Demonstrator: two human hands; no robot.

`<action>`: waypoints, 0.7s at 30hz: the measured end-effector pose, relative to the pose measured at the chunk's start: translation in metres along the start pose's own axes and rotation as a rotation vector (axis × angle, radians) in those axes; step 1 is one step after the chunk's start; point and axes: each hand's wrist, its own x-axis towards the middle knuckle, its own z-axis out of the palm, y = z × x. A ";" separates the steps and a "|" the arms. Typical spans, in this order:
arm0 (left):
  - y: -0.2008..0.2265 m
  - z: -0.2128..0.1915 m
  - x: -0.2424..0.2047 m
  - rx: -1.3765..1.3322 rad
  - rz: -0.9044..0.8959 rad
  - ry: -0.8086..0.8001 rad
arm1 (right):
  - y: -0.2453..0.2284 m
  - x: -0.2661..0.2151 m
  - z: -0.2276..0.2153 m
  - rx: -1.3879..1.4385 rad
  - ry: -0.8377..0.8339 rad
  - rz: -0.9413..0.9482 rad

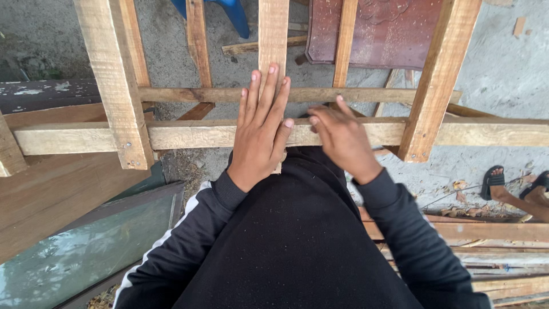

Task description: The person sands the joints and surfaces of a wooden frame structure using a piece of sandpaper.

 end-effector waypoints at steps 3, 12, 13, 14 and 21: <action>-0.004 0.002 -0.001 -0.049 0.015 0.006 | 0.015 -0.013 -0.019 -0.064 -0.042 0.006; -0.005 0.011 -0.002 0.023 0.025 0.084 | -0.007 -0.020 0.026 -0.127 0.150 -0.049; -0.004 0.006 -0.004 0.043 0.023 0.083 | -0.013 -0.018 0.032 -0.130 0.137 -0.070; 0.000 0.004 -0.004 0.062 0.021 0.082 | -0.013 -0.019 0.031 -0.134 0.124 -0.092; 0.013 0.011 -0.013 0.001 -0.006 0.206 | 0.023 -0.064 0.002 -0.305 0.240 0.008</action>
